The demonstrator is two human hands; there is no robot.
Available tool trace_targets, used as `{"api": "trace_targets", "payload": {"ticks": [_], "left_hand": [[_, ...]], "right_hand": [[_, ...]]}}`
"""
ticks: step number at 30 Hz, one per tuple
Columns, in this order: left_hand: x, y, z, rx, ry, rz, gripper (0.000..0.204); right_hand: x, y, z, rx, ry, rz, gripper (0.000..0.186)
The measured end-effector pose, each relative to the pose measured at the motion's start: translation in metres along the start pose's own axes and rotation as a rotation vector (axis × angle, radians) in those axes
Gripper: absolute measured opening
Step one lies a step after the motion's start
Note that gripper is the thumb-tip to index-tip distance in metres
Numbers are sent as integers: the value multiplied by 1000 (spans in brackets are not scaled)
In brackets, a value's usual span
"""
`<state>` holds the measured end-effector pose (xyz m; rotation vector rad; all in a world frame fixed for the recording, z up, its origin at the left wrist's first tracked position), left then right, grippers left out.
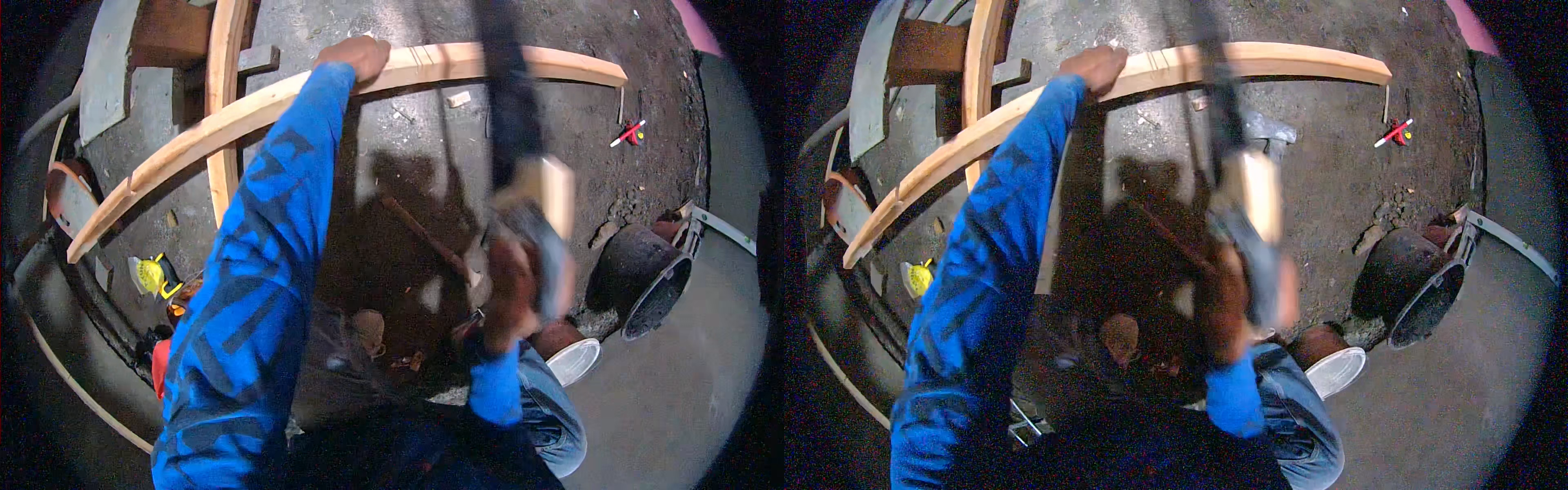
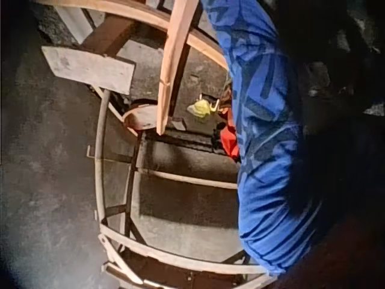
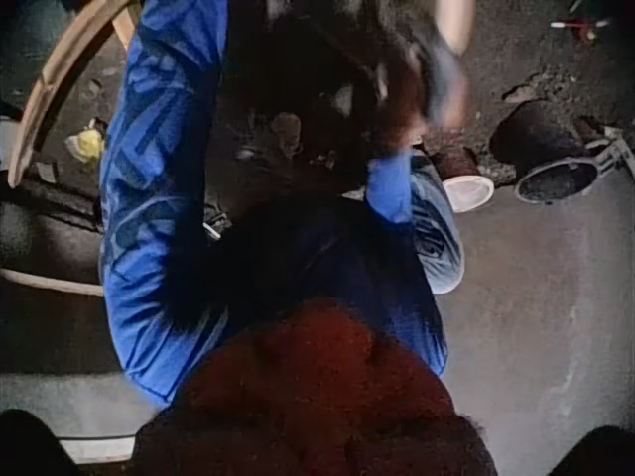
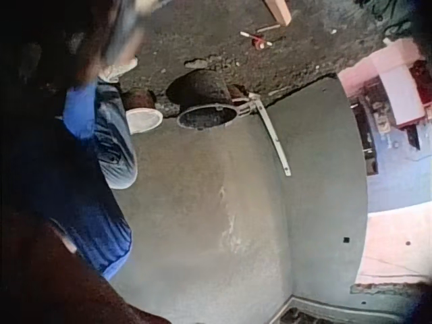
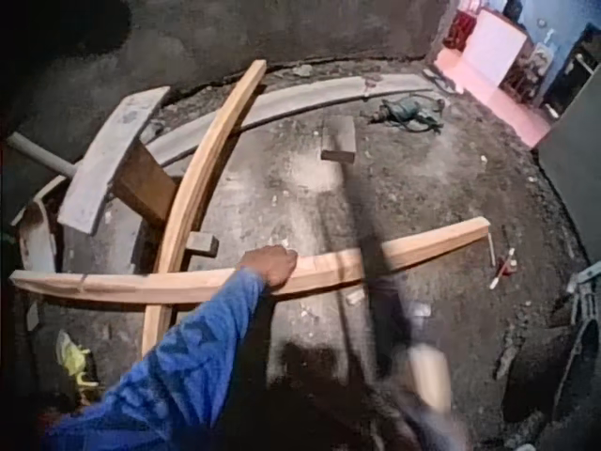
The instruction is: The recorder is using a hand saw to cut through a piece of wood that is part of a cross-shaped assembly.
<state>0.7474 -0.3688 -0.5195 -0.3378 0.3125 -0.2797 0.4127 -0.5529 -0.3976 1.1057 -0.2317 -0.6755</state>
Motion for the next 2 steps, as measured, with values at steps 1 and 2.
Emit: {"api": "trace_targets", "payload": {"ticks": [1,2], "left_hand": [[14,9,-9,-50,71,-4,54],[30,18,-17,-104,150,0,62]], "right_hand": [[-2,-23,14,-6,137,-123,75],[-14,-44,24,-10,136,-135,75]]}}
Point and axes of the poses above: each hand's wrist, its own x-axis towards the middle knuckle, its own z-axis out of the back of the hand, y = z × x, the point moved 1 cm from there along x, towards the middle knuckle, and after that the axes turned 14 degrees about -y, right-handed, at the moved point
